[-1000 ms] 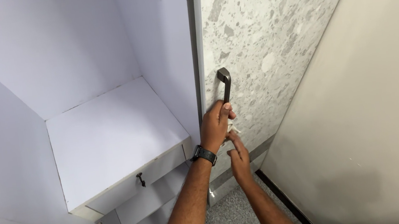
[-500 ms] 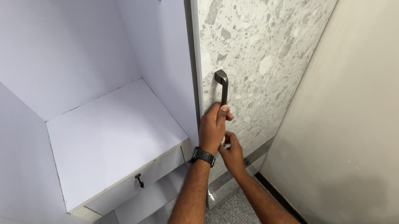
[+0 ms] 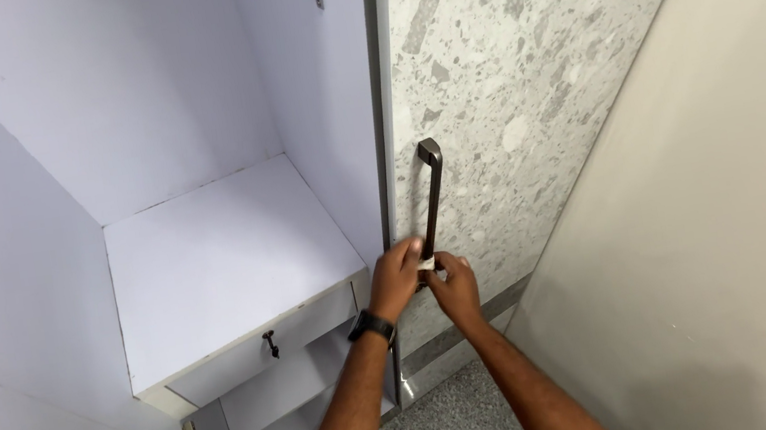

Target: The person wipes the interior surfaces of a white cabinet using a white cloth. They clean the door, shelves, and side walls, then move to the exterior to wipe the marble-patterned door and the metal handle.

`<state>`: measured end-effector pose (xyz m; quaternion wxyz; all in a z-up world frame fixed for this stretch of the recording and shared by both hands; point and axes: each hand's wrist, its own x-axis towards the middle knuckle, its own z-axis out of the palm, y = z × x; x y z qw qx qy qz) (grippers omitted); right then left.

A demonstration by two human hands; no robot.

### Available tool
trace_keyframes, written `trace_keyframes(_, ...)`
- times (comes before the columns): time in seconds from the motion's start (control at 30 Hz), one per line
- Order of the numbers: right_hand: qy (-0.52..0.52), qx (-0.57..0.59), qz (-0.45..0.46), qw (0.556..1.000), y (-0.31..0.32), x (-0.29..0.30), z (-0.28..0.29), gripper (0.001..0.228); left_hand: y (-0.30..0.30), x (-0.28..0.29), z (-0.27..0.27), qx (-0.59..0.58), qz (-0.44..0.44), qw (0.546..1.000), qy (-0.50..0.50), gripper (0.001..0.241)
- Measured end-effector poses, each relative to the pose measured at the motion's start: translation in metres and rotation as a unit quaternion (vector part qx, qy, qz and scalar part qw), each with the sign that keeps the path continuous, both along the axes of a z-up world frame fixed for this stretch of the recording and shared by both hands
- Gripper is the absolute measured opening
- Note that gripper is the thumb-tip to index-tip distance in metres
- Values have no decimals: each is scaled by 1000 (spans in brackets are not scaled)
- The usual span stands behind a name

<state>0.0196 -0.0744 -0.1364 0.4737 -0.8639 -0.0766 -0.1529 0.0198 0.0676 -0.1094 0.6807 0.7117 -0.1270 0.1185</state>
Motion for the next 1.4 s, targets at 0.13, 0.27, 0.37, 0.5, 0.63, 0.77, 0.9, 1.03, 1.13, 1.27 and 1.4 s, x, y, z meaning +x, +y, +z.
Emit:
trace_keyframes(0.13, -18, -7, 12, 1000, -2, 2, -2, 27, 0, -33, -14, 68, 55, 995, 39, 34)
trace_keyframes(0.27, -44, 52, 15, 998, -2, 2, -17, 26, -5, -56, -7, 102, 92, 990, 38, 38)
trace_keyframes(0.37, -54, 94, 10, 994, 6, 9, 12, 28, 2, -50, -10, 101, 78, 990, 64, 39)
trace_keyframes(0.5, -53, 180, 18, 982, 10, 3, 68, 32, -7, -54, -15, 114, 79, 990, 21, 32)
trace_keyframes(0.63, -75, 169, 26, 982, 6, 5, 41, 31, -18, -67, 20, 179, 91, 980, -9, 34)
trace_keyframes(0.77, 3, 139, 22, 990, 4, -3, 35, 31, -25, -53, -6, 240, 78, 955, 154, 29)
trace_keyframes(0.9, -14, 163, 32, 986, 7, 4, 47, 31, -27, -42, -35, 137, 113, 983, 36, 35)
trace_keyframes(1.03, -51, 221, 57, 972, 9, 2, 65, 32, -31, -44, -13, 122, 128, 982, 59, 33)
trace_keyframes(1.13, -58, 214, 47, 974, 9, 2, 46, 30, -28, -32, -25, 155, 136, 972, 115, 30)
trace_keyframes(1.27, -47, 108, 30, 993, 0, 1, 17, 28, -30, -24, -49, 210, 151, 956, 135, 27)
trace_keyframes(1.4, -67, 141, 55, 986, 0, 7, 64, 26, -35, -33, -31, 206, 178, 956, 112, 24)
